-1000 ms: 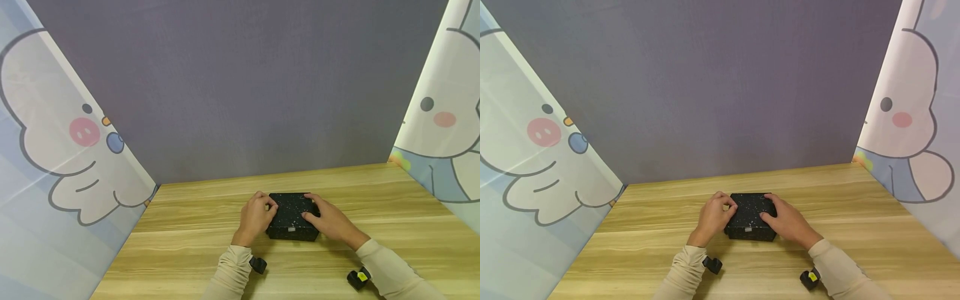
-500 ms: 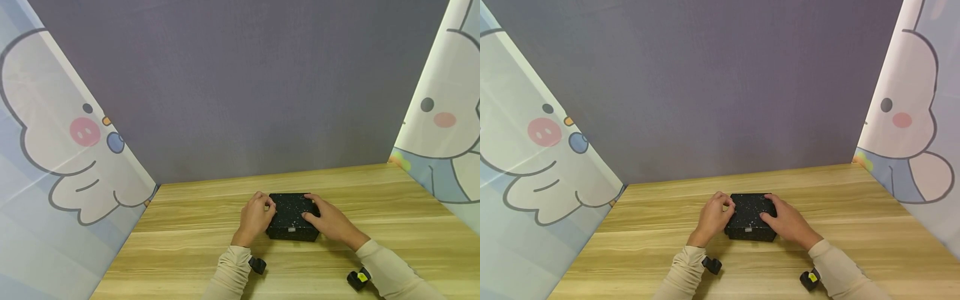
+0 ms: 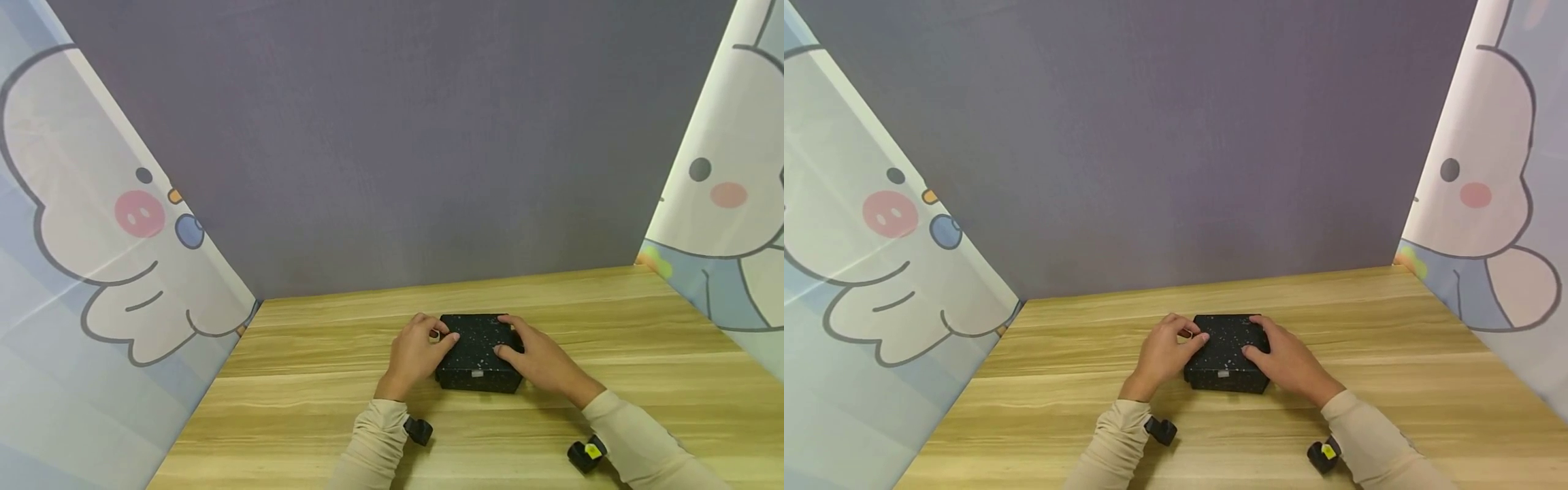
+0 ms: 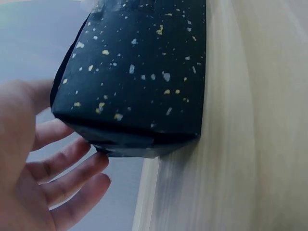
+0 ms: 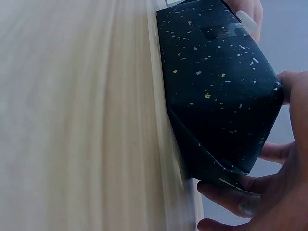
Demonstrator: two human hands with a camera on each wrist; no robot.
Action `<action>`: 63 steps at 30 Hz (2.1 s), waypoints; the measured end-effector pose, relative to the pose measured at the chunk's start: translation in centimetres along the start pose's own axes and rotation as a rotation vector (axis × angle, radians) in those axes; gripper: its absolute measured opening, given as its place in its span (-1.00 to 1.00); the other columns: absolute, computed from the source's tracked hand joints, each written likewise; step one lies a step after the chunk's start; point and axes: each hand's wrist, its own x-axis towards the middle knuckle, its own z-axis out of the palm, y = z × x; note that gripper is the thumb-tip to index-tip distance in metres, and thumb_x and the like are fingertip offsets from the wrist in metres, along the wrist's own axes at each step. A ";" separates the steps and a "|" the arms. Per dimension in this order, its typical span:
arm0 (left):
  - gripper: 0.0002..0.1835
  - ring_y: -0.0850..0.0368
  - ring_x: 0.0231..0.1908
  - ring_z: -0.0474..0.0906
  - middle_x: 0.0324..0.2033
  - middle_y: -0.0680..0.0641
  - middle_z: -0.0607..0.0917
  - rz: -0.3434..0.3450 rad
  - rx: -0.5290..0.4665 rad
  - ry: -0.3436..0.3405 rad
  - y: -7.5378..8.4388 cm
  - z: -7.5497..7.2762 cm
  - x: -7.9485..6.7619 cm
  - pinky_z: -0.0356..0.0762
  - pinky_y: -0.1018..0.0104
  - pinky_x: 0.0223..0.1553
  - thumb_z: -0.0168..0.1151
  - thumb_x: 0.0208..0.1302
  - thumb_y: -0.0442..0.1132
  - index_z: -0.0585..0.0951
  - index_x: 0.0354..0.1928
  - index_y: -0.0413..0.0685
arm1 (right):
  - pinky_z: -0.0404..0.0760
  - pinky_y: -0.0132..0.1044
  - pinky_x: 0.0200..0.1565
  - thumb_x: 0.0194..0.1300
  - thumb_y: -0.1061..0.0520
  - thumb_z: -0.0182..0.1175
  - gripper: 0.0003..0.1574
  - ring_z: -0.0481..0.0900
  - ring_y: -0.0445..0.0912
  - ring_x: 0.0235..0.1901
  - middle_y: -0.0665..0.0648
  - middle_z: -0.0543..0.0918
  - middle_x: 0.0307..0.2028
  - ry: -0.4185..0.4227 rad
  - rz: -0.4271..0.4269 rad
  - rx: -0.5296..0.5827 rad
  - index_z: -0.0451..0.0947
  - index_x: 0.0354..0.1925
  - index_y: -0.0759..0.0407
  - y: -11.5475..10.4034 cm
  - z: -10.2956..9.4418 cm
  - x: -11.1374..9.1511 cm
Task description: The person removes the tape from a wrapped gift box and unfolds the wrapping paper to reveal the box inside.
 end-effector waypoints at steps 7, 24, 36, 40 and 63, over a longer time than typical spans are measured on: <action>-0.85 0.28 -0.31 0.56 -0.21 0.11 0.60 0.004 0.041 0.025 0.1 0.3 -0.1 0.47 0.38 -0.43 0.35 0.33 0.04 0.70 -0.23 0.19 | 0.49 0.31 0.04 0.47 -0.23 0.11 -0.15 0.46 0.36 0.20 0.48 0.41 0.29 -0.011 0.008 0.016 0.19 0.49 0.19 0.1 0.1 0.2; -0.90 0.35 -0.38 0.59 -0.38 0.25 0.67 -0.073 -0.058 0.000 -0.9 -0.6 0.1 0.51 0.32 -0.38 0.31 0.36 -0.07 0.66 -0.36 0.23 | 0.49 0.32 0.02 0.48 -0.25 0.09 -0.14 0.50 0.35 0.17 0.46 0.39 0.32 -0.022 0.001 0.027 0.17 0.50 0.16 0.0 0.0 -0.1; -0.88 0.33 -0.43 0.53 -0.39 0.26 0.69 -0.099 -0.081 -0.030 -1.9 -1.0 0.0 0.46 0.27 -0.37 0.26 0.36 -0.09 0.58 -0.37 0.22 | 0.49 0.32 0.03 0.48 -0.26 0.09 -0.14 0.49 0.35 0.18 0.46 0.40 0.31 -0.023 0.000 0.027 0.17 0.50 0.15 0.1 0.0 -0.1; -0.88 0.31 -0.38 0.58 -0.36 0.25 0.71 -0.104 -0.093 -0.031 -2.1 -1.0 0.0 0.50 0.24 -0.33 0.24 0.37 -0.07 0.58 -0.37 0.24 | 0.49 0.32 0.03 0.48 -0.25 0.09 -0.14 0.49 0.35 0.17 0.46 0.40 0.31 -0.024 0.000 0.031 0.17 0.51 0.15 0.2 -0.1 0.0; -0.89 0.24 -0.31 0.65 -0.29 0.19 0.72 -0.171 -0.075 -0.069 -3.6 -0.9 -0.2 0.52 0.21 -0.36 0.30 0.29 -0.12 0.59 -0.40 0.21 | 0.48 0.34 0.02 0.48 -0.29 0.08 -0.13 0.49 0.35 0.17 0.43 0.39 0.33 -0.029 0.010 0.031 0.16 0.52 0.11 0.3 -0.2 0.3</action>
